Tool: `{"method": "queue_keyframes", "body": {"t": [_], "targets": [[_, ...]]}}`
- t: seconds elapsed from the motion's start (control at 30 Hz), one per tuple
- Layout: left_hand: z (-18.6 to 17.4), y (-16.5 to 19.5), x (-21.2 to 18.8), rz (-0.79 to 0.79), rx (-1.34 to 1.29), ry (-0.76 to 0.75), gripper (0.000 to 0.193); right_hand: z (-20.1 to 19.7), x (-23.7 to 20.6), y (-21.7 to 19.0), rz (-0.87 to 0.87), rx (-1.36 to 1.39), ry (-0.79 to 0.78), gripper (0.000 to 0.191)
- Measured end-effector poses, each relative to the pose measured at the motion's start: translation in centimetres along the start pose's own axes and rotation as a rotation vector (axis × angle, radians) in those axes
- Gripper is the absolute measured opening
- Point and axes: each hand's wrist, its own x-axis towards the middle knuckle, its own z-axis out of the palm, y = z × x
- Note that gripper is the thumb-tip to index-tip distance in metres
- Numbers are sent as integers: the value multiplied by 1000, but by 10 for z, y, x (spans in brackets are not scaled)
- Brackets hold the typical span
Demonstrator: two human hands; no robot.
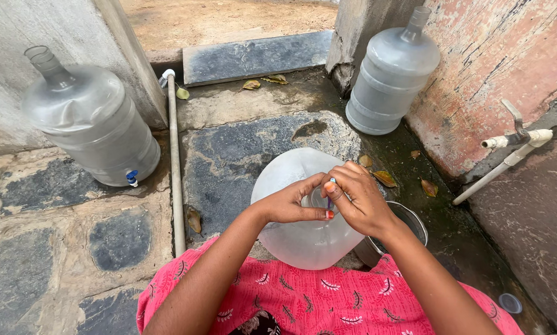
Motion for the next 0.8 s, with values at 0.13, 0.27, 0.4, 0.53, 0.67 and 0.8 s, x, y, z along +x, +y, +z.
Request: {"method": "queue_keyframes", "body": {"t": [0.13,0.27,0.4,0.53,0.67,0.8], "targets": [[-2,3,0,8,-29,-27,61,-22,2,-24,-44,-17,43,43],[-3,6,1,-12,-126,-35,61,-55,-12,-61,-72,-25,154,47],[-6,0,-1,32,-136,-7,58,-49,-12,-56,-53,-59,130,46],[-3,-11,-1,46,-86,24,49,-15,-1,-23,-21,-26,31,44],[4,-15,1,-3,-101,60,45,-12,4,-14,12,-47,31,43],[5,-10,5,58,-189,49,56,-44,-6,-35,-40,18,130,46]]}}
